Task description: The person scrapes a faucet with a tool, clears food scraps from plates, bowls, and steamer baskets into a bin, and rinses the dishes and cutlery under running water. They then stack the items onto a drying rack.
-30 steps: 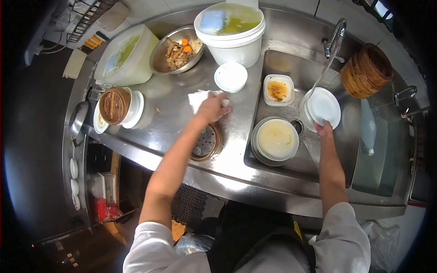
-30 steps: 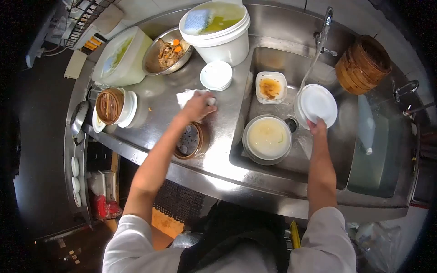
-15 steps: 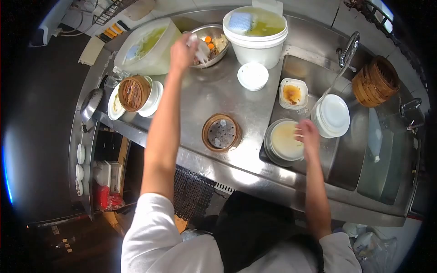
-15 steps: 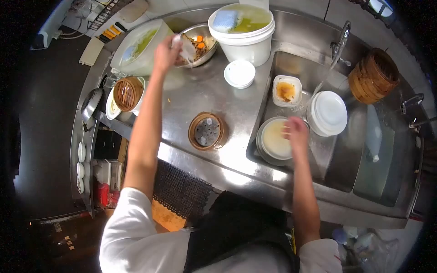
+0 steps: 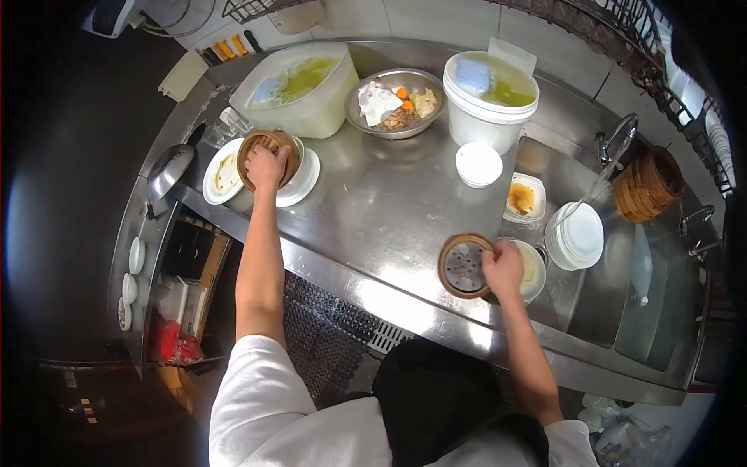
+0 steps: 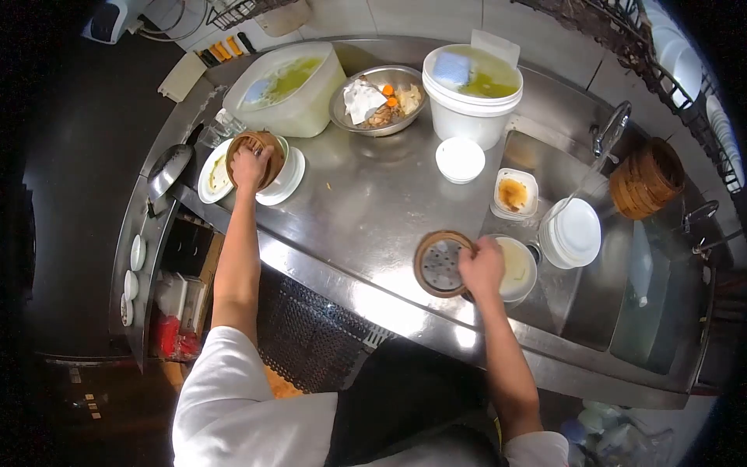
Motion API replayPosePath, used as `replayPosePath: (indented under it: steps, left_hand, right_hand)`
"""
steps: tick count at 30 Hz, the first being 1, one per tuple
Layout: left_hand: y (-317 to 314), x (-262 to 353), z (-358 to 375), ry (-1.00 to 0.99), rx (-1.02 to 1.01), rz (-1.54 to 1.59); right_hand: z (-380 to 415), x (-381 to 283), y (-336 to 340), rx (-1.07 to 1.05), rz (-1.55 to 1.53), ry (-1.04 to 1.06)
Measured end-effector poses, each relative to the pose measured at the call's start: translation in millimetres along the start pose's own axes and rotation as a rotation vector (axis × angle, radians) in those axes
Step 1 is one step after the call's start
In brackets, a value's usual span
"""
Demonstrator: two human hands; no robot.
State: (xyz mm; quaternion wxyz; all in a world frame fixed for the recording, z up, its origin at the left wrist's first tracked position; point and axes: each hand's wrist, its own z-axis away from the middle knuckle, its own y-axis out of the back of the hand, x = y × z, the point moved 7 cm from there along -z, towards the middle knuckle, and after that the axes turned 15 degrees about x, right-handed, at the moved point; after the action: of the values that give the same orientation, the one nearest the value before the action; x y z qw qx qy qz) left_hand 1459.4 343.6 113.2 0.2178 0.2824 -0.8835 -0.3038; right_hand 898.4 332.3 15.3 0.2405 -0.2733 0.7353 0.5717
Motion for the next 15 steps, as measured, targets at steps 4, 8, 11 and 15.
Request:
replayPosePath:
  steps: [4, 8, 11, 15]
  left_hand:
    - [-4.6, 14.5, 11.7, -0.061, -0.316, 0.114]
    - [-16.7, 15.1, 11.9, -0.029, -0.352, 0.035]
    - [-5.6, 14.3, -0.6, 0.052, -0.274, 0.026]
    - [10.5, 1.7, -9.8, 0.022, -0.082, 0.307]
  right_hand:
    - [11.6, 47.5, 7.4, -0.051, -0.113, -0.249]
    - [40.4, 63.7, -4.7, -0.272, -0.779, -0.906]
    - [42.6, 42.8, 2.9, -0.389, -1.282, -1.082]
    - [-34.7, 5.7, 51.7, 0.065, -1.512, -0.865]
